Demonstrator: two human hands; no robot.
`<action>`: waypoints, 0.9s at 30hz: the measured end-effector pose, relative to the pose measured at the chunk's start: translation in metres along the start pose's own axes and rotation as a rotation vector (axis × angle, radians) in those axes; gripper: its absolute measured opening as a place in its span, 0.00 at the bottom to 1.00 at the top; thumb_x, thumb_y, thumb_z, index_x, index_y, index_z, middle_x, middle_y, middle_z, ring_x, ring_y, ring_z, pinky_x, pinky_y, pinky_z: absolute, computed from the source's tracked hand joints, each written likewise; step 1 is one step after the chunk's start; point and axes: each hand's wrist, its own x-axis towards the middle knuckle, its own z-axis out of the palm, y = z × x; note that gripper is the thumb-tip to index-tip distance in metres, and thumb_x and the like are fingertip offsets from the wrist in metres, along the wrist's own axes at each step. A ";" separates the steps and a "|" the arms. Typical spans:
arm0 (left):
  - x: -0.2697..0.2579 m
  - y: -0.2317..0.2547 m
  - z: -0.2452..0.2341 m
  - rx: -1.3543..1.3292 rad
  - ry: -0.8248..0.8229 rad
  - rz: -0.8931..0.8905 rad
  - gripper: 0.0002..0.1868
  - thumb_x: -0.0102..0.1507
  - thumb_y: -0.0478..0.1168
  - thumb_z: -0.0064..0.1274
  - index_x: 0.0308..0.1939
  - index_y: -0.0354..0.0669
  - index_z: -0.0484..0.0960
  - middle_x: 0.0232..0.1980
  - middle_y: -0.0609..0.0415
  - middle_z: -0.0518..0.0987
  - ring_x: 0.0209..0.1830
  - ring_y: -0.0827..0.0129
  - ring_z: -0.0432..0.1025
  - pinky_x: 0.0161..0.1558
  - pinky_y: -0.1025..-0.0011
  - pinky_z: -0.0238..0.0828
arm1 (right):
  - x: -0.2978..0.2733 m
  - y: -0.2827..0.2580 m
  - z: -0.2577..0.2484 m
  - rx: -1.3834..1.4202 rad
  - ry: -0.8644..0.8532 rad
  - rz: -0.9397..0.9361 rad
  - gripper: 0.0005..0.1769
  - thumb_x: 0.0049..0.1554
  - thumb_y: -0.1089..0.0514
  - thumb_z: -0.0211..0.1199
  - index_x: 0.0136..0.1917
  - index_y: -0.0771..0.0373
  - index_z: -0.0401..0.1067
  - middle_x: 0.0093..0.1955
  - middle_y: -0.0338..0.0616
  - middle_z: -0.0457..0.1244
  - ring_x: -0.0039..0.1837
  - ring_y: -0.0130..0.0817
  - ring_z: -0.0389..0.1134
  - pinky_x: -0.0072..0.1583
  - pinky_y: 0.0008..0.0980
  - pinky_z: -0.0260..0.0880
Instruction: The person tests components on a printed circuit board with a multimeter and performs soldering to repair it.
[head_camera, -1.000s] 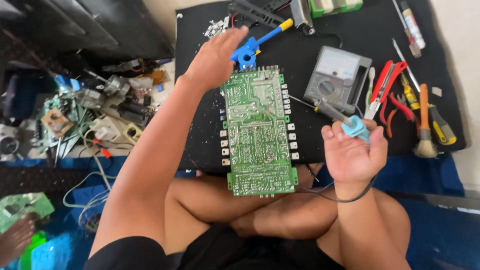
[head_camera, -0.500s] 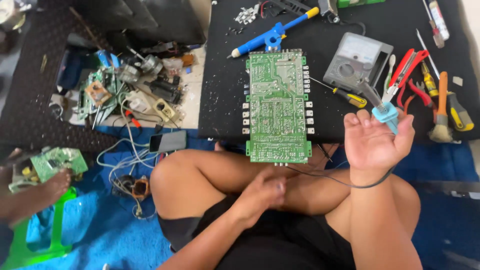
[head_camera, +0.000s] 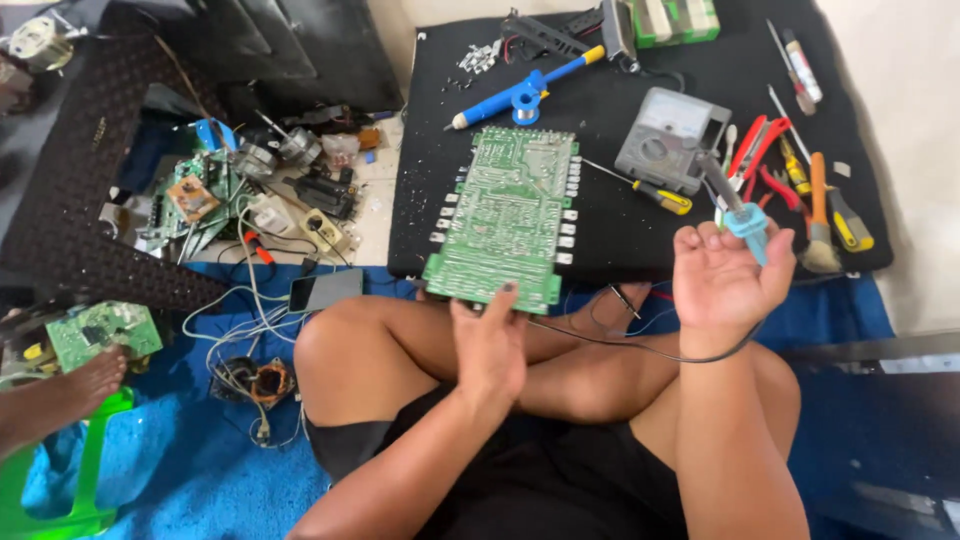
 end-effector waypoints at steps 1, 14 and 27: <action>0.002 0.009 0.001 0.034 0.022 0.029 0.29 0.59 0.23 0.52 0.61 0.43 0.60 0.56 0.42 0.72 0.50 0.59 0.71 0.54 0.63 0.71 | 0.001 0.002 0.001 0.004 0.003 -0.005 0.14 0.66 0.43 0.58 0.51 0.53 0.77 0.42 0.32 0.67 0.47 0.27 0.65 0.57 0.34 0.61; 0.042 0.151 -0.058 0.452 -0.023 0.114 0.23 0.59 0.30 0.52 0.55 0.59 0.80 0.41 0.61 0.82 0.40 0.71 0.80 0.41 0.71 0.81 | 0.008 0.014 -0.012 0.109 0.184 -0.049 0.16 0.64 0.41 0.57 0.51 0.49 0.81 0.34 0.46 0.63 0.45 0.37 0.62 0.58 0.39 0.60; 0.191 0.150 -0.056 0.883 -0.167 -0.106 0.32 0.60 0.36 0.58 0.69 0.39 0.70 0.53 0.45 0.81 0.49 0.59 0.79 0.50 0.53 0.80 | 0.007 0.013 -0.027 0.046 0.136 0.012 0.16 0.65 0.40 0.55 0.53 0.47 0.80 0.36 0.44 0.64 0.47 0.37 0.63 0.60 0.39 0.60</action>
